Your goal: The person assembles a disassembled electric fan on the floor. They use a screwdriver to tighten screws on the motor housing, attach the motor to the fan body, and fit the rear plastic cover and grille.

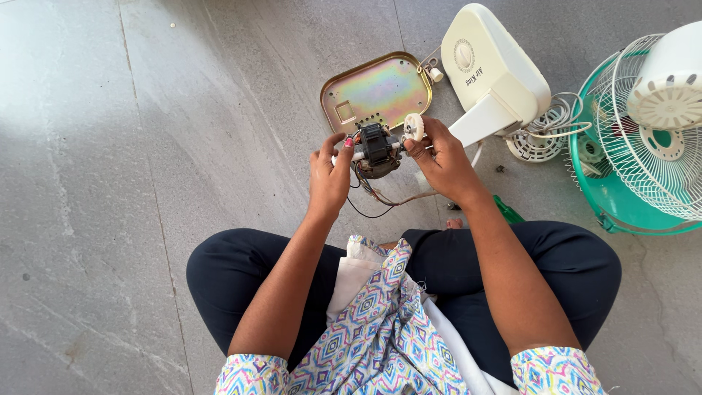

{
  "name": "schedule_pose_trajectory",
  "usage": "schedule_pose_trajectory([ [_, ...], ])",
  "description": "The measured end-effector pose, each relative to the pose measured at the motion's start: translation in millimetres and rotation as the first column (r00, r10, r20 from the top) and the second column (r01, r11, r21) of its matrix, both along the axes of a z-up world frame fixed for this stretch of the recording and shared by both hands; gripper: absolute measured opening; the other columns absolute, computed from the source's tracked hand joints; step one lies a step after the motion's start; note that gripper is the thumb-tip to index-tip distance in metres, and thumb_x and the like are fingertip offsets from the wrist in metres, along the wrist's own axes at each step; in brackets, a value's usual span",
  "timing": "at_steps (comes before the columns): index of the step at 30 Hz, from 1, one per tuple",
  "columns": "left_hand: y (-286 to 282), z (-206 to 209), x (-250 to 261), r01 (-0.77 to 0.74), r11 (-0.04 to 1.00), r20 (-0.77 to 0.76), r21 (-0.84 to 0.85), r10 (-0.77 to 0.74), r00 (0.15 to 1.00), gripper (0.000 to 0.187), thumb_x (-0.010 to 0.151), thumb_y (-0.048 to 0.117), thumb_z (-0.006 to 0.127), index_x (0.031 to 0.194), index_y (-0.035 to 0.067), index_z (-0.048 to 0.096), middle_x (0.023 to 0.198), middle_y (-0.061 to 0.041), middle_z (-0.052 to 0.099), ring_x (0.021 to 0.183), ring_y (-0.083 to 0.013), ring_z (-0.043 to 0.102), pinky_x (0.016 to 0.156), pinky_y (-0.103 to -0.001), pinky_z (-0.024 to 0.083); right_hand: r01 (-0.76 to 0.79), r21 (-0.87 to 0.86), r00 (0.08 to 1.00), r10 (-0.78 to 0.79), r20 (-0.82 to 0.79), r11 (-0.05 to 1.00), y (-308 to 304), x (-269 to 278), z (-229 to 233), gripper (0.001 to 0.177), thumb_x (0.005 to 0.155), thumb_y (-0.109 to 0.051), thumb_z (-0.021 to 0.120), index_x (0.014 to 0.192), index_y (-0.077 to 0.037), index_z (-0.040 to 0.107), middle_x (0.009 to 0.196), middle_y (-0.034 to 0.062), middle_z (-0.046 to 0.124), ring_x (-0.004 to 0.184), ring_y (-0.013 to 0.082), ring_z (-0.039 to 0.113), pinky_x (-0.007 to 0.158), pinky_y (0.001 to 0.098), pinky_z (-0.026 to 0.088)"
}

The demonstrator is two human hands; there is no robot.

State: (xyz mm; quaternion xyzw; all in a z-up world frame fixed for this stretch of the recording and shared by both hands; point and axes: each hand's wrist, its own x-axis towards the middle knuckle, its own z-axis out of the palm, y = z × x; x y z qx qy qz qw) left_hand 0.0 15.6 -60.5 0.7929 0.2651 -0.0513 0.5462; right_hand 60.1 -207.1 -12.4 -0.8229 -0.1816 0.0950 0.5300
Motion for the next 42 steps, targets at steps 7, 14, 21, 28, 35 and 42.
schedule_pose_trajectory([
  [7,-11,7,1,-0.207,0.834,-0.3,-0.511,0.053,0.952,0.09,0.078,0.067,0.05,0.156,0.029,0.026,0.14,-0.012,0.046,0.105,-0.0297,0.056,0.084,-0.048,0.049,0.017,-0.112,0.994,-0.028,-0.104,0.994,-13,14,-5,0.052,0.1,-0.045,0.063,0.135,-0.008,0.053,0.113,0.0112,0.073,0.095,0.0216,0.075,0.077,0.0353,0.06],
  [14,-22,8,-2,-0.162,0.677,-0.146,-0.718,0.081,0.986,0.088,0.079,0.061,0.052,0.156,0.03,0.024,0.118,-0.016,0.063,0.084,-0.0203,0.066,0.074,-0.038,0.054,-0.002,-0.105,0.994,0.014,0.112,0.994,-10,31,-40,0.056,0.102,-0.034,0.069,0.144,-0.01,0.04,0.114,0.0123,0.074,0.105,0.027,0.072,0.073,0.0377,0.062],
  [21,-26,-2,-7,-0.135,0.68,-0.083,-0.721,0.109,0.991,0.086,0.082,0.054,0.051,0.158,0.026,0.022,0.111,-0.016,0.064,0.078,-0.0183,0.065,0.069,-0.033,0.056,-0.08,-0.32,0.961,0.159,0.227,0.944,-20,30,-56,0.069,0.096,-0.043,0.069,0.144,-0.007,0.036,0.104,0.0168,0.073,0.106,0.0337,0.068,0.103,0.0541,0.038],
  [28,-29,4,-14,-0.119,0.686,-0.052,-0.718,0.117,0.992,0.085,0.082,0.049,0.049,0.157,0.02,0.024,0.113,-0.015,0.063,0.083,-0.0186,0.066,0.07,-0.033,0.055,0.002,-0.511,0.929,0.188,0.32,0.859,-12,19,-66,0.032,0.104,-0.038,0.056,0.119,-0.012,0.067,0.099,0.0092,0.075,0.098,0.0272,0.07,0.098,0.0472,0.033],
  [35,-21,17,-16,-0.122,0.723,-0.017,-0.68,0.151,0.988,0.082,0.082,0.045,0.047,0.158,0.022,0.028,0.12,-0.014,0.062,0.093,-0.018,0.065,0.078,-0.031,0.052,0.012,-0.462,0.931,0.16,0.33,0.887,-1,14,-54,0.025,0.105,-0.031,0.056,0.111,-0.013,0.071,0.093,0.0079,0.074,0.089,0.0261,0.069,0.091,0.0453,0.034],
  [42,-9,80,-17,0.157,0.867,0.41,-0.474,0.059,0.91,0.082,0.085,0.032,0.065,0.16,0.011,0.039,0.143,-0.019,0.058,0.123,-0.0241,0.059,0.106,-0.037,0.048,0.05,-0.203,0.945,0.019,0.326,0.978,13,3,-21,0.02,0.103,-0.02,0.058,0.11,-0.006,0.071,0.087,0.0111,0.075,0.076,0.0272,0.069,0.081,0.0466,0.036],
])
